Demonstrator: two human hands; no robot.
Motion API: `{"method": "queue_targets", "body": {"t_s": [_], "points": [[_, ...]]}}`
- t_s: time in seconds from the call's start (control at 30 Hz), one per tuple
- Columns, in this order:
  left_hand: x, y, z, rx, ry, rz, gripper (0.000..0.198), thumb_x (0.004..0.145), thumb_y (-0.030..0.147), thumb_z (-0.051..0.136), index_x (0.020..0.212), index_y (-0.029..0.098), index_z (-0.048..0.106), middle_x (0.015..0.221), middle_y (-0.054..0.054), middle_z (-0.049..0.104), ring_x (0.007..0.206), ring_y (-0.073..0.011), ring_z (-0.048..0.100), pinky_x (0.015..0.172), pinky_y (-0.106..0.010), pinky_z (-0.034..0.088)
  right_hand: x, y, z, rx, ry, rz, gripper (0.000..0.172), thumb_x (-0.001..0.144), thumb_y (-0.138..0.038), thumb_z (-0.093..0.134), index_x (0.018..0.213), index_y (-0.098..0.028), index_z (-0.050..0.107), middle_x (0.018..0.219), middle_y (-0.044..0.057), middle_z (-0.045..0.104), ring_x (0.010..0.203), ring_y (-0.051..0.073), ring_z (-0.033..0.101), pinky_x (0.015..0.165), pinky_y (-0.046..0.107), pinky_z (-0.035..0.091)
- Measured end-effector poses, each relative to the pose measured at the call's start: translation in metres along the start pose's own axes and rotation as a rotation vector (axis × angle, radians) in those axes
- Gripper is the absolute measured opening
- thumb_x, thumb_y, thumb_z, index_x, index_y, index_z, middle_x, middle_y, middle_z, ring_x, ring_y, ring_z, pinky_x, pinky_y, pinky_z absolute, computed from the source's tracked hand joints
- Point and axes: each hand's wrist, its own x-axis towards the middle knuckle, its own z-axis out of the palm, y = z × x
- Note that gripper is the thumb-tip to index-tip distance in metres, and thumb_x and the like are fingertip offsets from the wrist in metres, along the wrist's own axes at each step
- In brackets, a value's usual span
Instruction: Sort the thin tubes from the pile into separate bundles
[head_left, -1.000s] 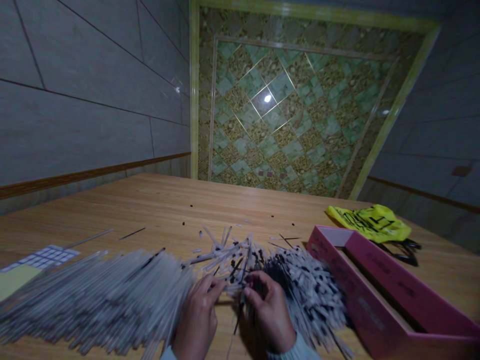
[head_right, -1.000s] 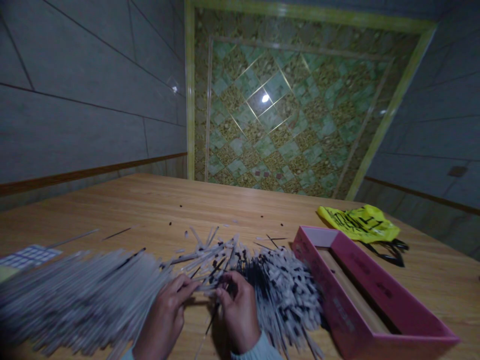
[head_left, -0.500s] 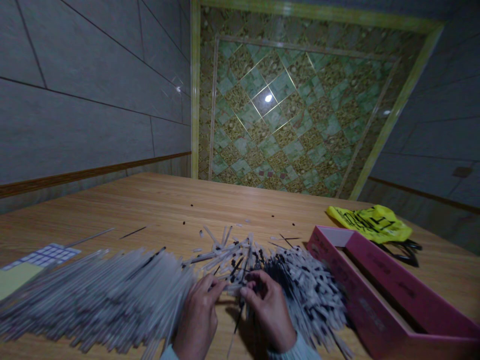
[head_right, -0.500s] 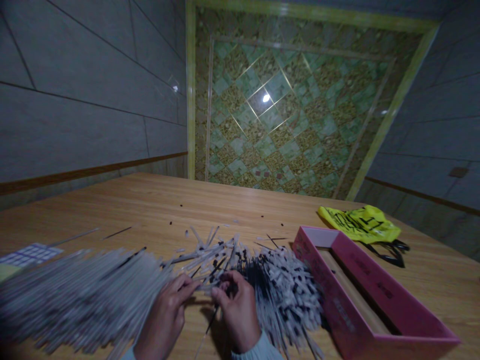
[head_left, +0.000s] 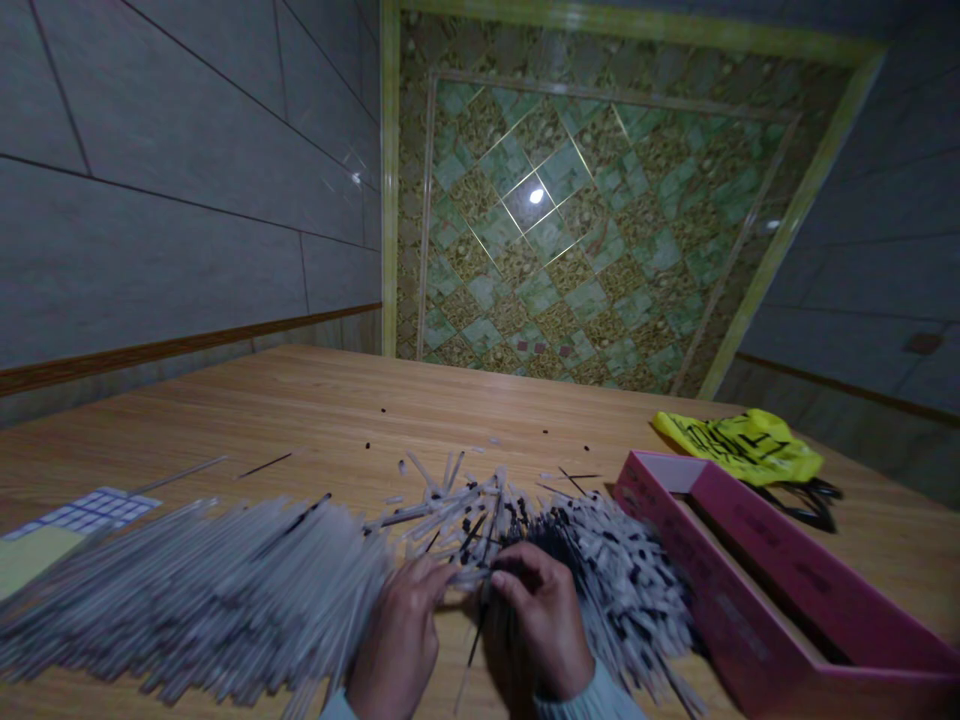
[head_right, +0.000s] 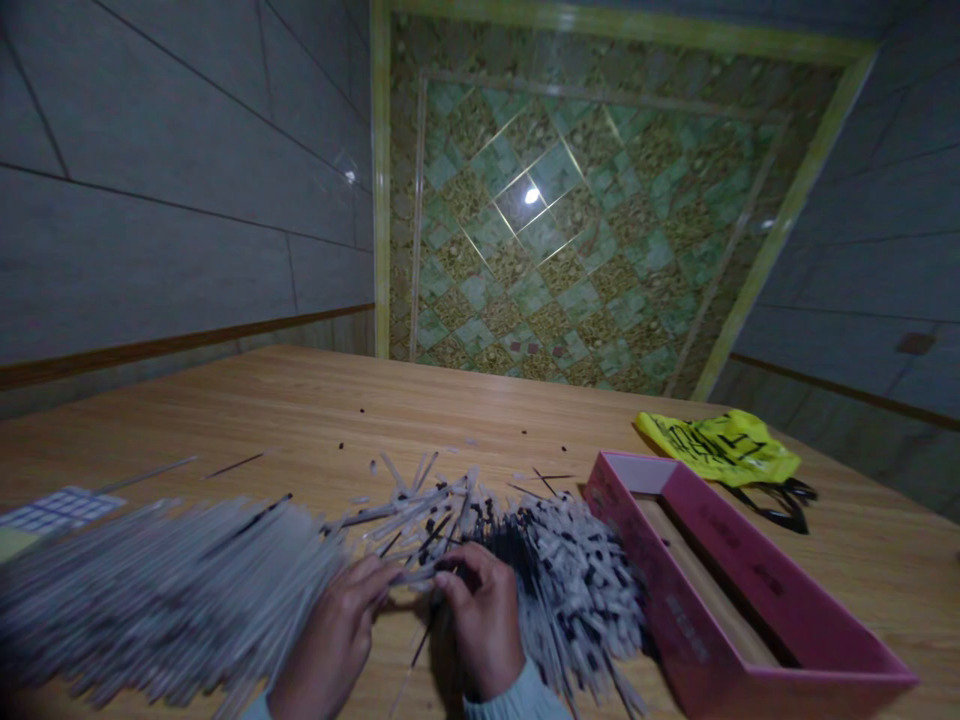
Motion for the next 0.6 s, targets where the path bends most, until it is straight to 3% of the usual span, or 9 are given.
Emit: {"method": "queue_targets", "body": {"t_s": [0.23,0.6], "points": [[0.000,-0.005,0.004,0.005,0.010,0.011,0.044,0.071,0.001,0.038,0.098,0.022,0.065,0.090,-0.008,0.068,0.085,-0.0214,0.059,0.076,-0.034,0.045,0.000,-0.003,-0.004,-0.120,-0.020,-0.078,0.010,0.072,-0.012,0.057,0.075,-0.017,0.066,0.073,0.003,0.064,0.074,0.019,0.058,0.066,0.026,0.043],[0.003,0.007,-0.002,0.022,-0.063,-0.052,0.035,0.071,0.000,0.038,0.082,0.022,0.063,0.079,-0.005,0.066,0.078,-0.0194,0.059,0.068,-0.028,0.041,0.002,-0.003,-0.011,-0.142,-0.098,-0.109,0.007,0.074,-0.014,0.059,0.073,-0.018,0.065,0.070,0.002,0.062,0.072,0.018,0.058,0.064,0.026,0.042]]}}
